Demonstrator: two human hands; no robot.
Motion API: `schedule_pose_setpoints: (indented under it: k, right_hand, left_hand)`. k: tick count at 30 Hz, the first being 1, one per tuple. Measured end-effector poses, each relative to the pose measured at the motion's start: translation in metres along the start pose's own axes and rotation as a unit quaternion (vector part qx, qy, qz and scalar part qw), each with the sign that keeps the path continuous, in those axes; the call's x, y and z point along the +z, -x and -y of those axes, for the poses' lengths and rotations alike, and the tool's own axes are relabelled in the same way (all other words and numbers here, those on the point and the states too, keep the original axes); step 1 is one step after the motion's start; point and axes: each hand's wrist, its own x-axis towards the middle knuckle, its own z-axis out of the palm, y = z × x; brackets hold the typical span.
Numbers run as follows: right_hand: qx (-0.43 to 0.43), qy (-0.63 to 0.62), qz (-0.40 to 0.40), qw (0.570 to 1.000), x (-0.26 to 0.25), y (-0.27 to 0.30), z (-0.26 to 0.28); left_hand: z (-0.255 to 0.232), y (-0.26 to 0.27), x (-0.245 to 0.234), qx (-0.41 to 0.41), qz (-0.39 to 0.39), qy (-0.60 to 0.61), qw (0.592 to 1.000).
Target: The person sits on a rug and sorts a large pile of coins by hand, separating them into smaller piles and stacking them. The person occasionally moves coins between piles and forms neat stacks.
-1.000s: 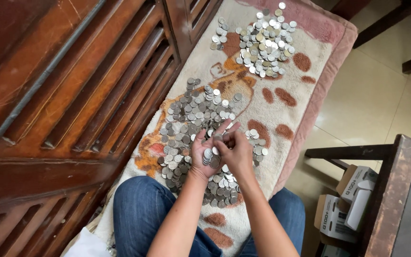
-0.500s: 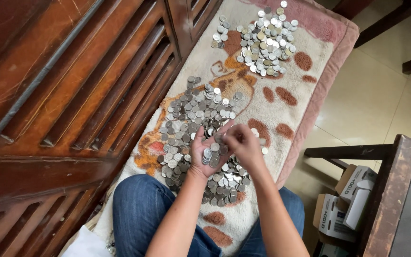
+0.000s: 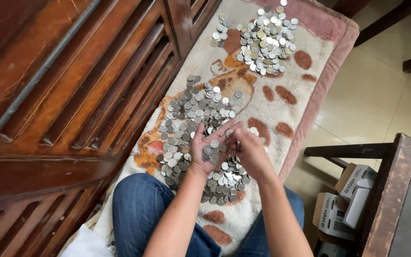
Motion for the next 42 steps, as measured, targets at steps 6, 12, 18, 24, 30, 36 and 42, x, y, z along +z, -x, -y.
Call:
schedule_pose_setpoints:
  k: [6,12,18,24,30,36,42]
  right_hand:
    - [-0.161,0.550,0.111,0.812,0.045,0.020,0.018]
    - [-0.072,0.201,-0.007,0.977,0.043,0.036,0.040]
    - [-0.015,-0.074,-0.095,0.993,-0.046,0.021,0.010]
    - [-0.097,0.147,-0.096,0.980,-0.017,0.044,-0.005]
    - [-0.272,0.550,0.008,0.790,0.026,0.068,-0.042]
    - [-0.224,0.551,-0.013,0.804,0.029,0.062,-0.038]
    - [-0.015,0.150,-0.112,0.982,0.022,0.070,0.015]
  left_hand:
    - [-0.001,-0.005,-0.026,-0.014,-0.045,-0.093,0.995]
    - [-0.005,0.004,-0.021,-0.011,-0.025,0.011,1.000]
    - [-0.012,0.003,-0.022,-0.009,0.002,-0.038,0.999]
    - [-0.012,0.002,-0.020,-0.027,0.011,0.035,0.999]
    - [-0.012,-0.003,-0.027,0.007,-0.035,-0.058,0.998]
    - [-0.007,0.001,-0.009,0.054,-0.117,-0.057,0.990]
    - [-0.014,0.011,-0.012,0.041,-0.046,-0.026,0.998]
